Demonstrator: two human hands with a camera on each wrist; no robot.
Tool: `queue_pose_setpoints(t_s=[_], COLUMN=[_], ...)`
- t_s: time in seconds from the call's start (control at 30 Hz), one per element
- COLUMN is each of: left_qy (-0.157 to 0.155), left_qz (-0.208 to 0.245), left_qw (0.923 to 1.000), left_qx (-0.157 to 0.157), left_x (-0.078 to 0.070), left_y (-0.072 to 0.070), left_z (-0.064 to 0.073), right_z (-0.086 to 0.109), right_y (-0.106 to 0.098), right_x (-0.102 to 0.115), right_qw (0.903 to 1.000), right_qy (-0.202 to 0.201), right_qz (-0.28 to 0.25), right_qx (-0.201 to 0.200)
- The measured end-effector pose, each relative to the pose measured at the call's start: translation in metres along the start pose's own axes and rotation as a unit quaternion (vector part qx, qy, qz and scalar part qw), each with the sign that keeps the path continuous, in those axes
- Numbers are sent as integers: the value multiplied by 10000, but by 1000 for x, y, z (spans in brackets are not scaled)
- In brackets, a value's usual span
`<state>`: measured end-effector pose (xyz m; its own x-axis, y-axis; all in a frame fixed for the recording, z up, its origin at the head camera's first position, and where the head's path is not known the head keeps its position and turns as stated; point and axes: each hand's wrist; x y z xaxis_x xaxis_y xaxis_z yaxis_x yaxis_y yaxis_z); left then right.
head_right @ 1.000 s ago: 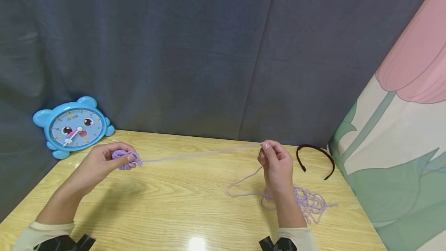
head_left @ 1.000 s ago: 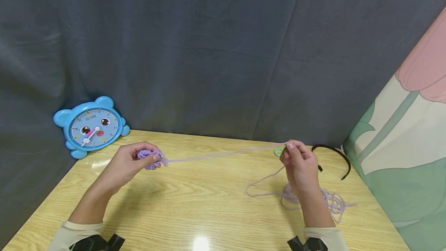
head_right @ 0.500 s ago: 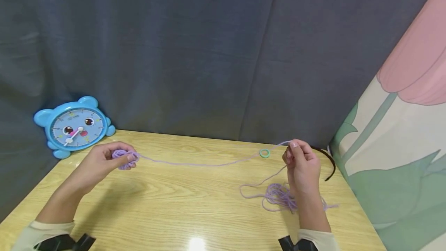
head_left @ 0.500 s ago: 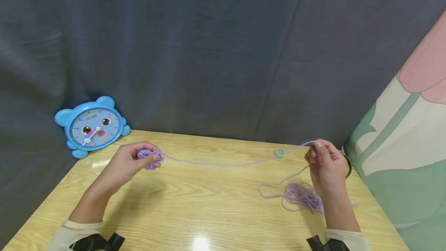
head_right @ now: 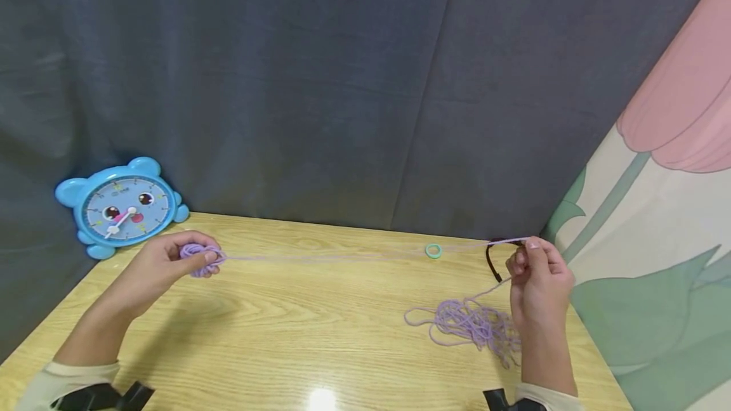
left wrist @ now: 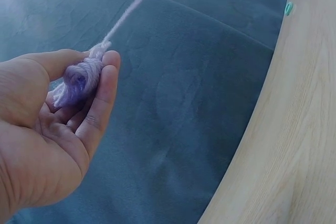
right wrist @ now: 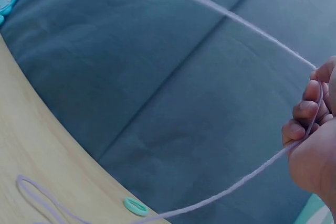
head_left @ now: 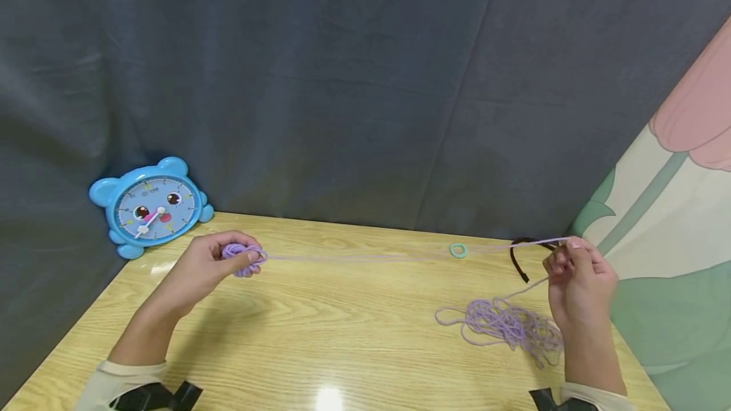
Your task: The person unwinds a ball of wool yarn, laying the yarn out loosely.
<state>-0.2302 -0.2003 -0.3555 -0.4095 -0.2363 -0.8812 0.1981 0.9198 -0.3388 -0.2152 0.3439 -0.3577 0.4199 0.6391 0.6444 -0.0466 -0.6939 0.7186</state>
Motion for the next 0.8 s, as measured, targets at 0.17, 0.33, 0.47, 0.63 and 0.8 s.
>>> queue_pose_setpoints(t_s=[0.17,0.33,0.47,0.63,0.8], left_qy=[3,25,38,28,-49], left_qz=[-27,-13,-44,-119,-131], left_qw=[10000,10000,10000,9999,9996], left_qx=[-5,-4,6,105,242], left_x=[-1,-1,-1,-1,-2], left_y=[-1,-2,-2,-3,-3], left_z=[0,0,0,1,2], right_z=[-2,-5,-7,-8,-7], right_y=[-7,-13,-16,-19,-20], right_x=[11,20,24,26,26], right_qw=[9984,9955,9937,9924,9935], right_qy=[-173,-400,-526,-550,-434], right_qz=[28,-428,-607,-744,-667], right_qx=[-539,-745,-786,-811,-819])
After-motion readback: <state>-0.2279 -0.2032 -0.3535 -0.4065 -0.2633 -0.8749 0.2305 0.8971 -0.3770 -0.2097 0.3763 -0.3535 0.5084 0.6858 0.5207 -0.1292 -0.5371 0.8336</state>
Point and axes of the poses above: each hand's wrist, its own z-axis away from the middle knuckle, its own y-axis out of the palm, x = y × z, and after that the axes turned 11 degrees about y, right-handed
